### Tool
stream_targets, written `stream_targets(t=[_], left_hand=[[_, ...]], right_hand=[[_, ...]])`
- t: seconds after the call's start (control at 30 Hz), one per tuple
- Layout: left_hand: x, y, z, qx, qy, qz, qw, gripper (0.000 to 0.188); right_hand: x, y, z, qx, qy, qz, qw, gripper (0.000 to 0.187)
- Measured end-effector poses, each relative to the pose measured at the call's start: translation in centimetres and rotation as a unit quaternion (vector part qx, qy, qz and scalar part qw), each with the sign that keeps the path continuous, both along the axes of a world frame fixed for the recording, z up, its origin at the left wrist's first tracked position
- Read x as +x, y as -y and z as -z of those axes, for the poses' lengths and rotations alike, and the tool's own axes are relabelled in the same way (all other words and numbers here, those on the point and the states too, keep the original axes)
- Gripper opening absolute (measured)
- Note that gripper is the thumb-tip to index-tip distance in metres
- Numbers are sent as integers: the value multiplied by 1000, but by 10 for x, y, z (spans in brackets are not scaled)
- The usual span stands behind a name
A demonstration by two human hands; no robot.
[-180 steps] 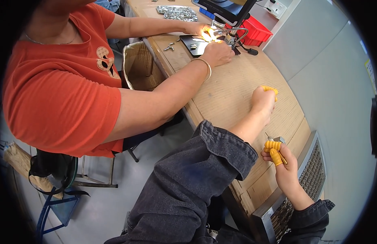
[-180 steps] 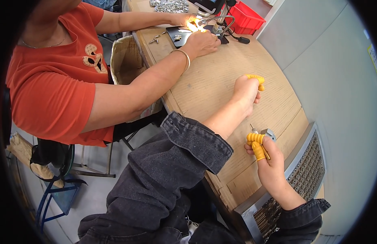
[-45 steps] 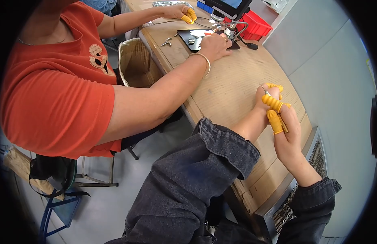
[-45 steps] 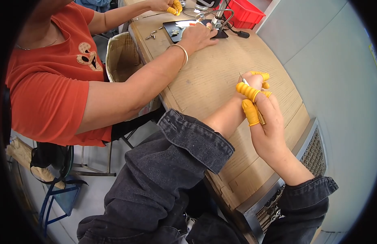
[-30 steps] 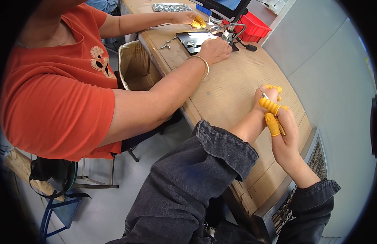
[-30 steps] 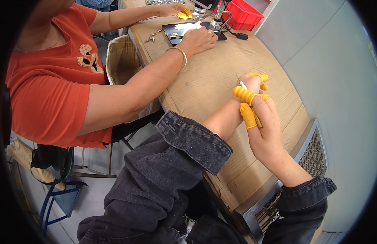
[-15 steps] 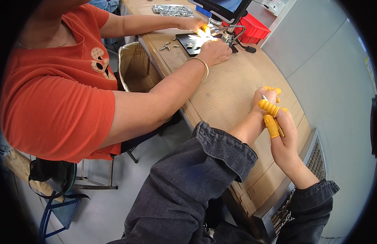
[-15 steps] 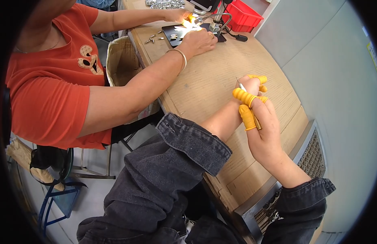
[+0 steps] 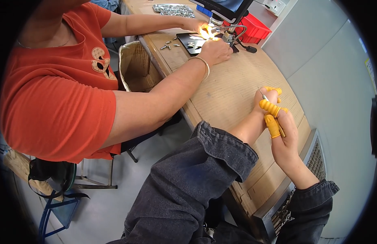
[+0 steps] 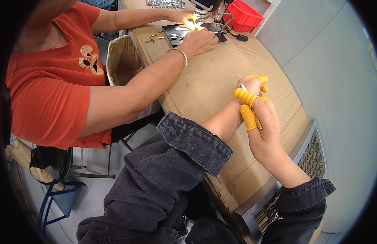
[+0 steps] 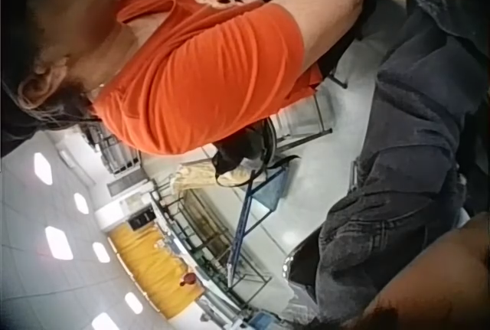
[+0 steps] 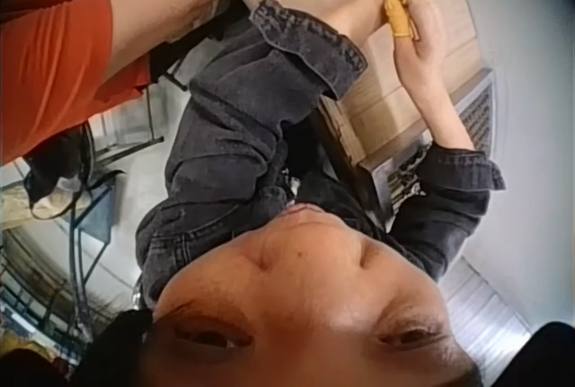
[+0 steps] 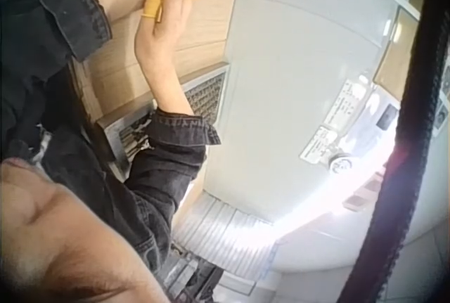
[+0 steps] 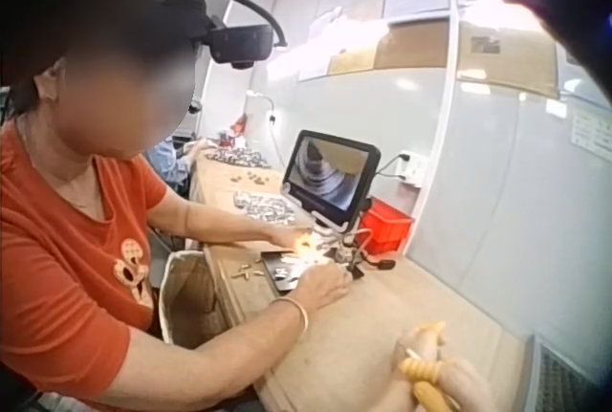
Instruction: Assembling small metal components into a perforated metal tray at a factory workstation.
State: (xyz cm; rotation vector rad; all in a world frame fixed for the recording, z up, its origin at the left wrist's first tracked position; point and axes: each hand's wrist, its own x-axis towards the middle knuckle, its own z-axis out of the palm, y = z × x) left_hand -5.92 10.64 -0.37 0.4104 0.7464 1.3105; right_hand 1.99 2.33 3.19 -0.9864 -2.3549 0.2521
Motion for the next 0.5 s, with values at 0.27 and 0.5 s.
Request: stream_targets(t=[0.27,0.5], left_hand=[[0,-2,1,3,-2,-4,1000,26],[3,-3,4,11,3,0,1000,27]], right_hand=[[-5,3,1,11,-19,10,1000,23],[-5,3,1,8,-17,10,1000,23]])
